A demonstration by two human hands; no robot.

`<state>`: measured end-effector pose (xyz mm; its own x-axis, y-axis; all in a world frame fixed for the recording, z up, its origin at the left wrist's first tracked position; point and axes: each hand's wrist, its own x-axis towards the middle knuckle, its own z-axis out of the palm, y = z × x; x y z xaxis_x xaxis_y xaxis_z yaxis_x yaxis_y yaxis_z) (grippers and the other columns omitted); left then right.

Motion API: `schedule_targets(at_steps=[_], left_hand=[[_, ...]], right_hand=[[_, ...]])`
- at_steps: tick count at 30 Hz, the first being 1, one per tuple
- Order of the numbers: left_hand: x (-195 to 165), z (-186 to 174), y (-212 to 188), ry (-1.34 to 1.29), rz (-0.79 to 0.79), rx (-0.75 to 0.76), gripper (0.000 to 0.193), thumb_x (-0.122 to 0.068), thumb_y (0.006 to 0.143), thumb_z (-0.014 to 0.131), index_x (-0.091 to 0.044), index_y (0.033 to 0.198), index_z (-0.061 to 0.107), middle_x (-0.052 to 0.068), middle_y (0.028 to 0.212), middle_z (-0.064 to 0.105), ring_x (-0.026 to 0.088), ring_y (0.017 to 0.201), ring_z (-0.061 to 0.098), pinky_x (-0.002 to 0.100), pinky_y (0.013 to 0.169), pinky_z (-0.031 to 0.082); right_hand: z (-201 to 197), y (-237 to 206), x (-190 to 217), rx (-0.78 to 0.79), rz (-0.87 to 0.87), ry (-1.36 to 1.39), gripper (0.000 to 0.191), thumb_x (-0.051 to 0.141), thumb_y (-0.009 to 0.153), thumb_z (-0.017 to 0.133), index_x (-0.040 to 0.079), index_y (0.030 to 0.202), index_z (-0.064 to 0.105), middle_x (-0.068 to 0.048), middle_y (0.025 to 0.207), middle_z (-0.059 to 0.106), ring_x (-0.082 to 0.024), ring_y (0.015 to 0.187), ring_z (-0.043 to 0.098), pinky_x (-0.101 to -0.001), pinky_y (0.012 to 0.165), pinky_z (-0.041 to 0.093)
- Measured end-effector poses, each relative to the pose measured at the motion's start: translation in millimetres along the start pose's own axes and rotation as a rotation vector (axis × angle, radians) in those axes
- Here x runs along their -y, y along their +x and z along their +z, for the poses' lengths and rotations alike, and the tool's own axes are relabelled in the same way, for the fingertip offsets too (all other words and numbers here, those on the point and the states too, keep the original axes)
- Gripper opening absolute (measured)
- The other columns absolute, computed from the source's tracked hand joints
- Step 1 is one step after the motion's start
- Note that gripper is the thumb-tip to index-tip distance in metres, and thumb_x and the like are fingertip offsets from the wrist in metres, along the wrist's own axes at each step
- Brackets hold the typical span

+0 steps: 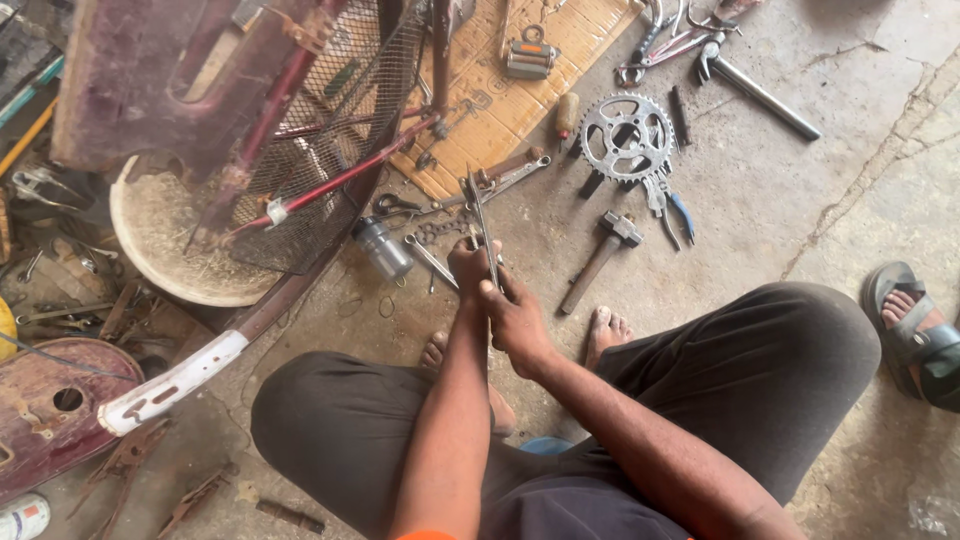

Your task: The person sits on the floor and uses a hammer and wrench to repair a bicycle chain. They repeatedly strike the chain links with the hammer while holding them with the wrench, attempting to adjust or fix the chain.

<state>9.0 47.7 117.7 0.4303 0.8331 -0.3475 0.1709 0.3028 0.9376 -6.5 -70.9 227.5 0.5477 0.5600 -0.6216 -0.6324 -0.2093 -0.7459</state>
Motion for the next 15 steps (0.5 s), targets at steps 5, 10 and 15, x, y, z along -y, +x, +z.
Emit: schedule_targets(at_steps=[5, 10, 15], left_hand=[[41, 8, -14, 0.366, 0.018, -0.135, 0.024, -0.018, 0.079, 0.059, 0.003, 0.068, 0.066, 0.016, 0.061, 0.066, 0.024, 0.055, 0.060, 0.041, 0.058, 0.048], [65, 8, -14, 0.378, -0.102, -0.185, 0.026, -0.017, 0.081, 0.058, 0.003, 0.067, 0.067, 0.017, 0.062, 0.067, 0.026, 0.058, 0.061, 0.043, 0.061, 0.048], [60, 11, -6, 0.333, 0.094, -0.152, 0.015, -0.013, 0.070, 0.068, -0.001, 0.074, 0.073, 0.015, 0.068, 0.072, 0.023, 0.062, 0.067, 0.040, 0.066, 0.053]], right_hand=[[-13, 7, -22, -0.066, -0.007, -0.002, 0.051, 0.010, 0.095, 0.064, 0.009, 0.146, 0.058, -0.004, 0.092, 0.065, -0.008, 0.071, 0.055, -0.0236, 0.054, 0.043], [-21, 13, -25, -0.097, 0.161, -0.020, 0.059, 0.005, 0.090, 0.061, 0.009, 0.149, 0.051, -0.006, 0.076, 0.059, -0.013, 0.057, 0.049, -0.0289, 0.044, 0.039], [-16, 17, -7, -0.073, 0.308, 0.102, 0.063, 0.009, 0.090, 0.063, 0.010, 0.150, 0.045, -0.002, 0.066, 0.048, -0.013, 0.052, 0.042, -0.0310, 0.042, 0.037]])
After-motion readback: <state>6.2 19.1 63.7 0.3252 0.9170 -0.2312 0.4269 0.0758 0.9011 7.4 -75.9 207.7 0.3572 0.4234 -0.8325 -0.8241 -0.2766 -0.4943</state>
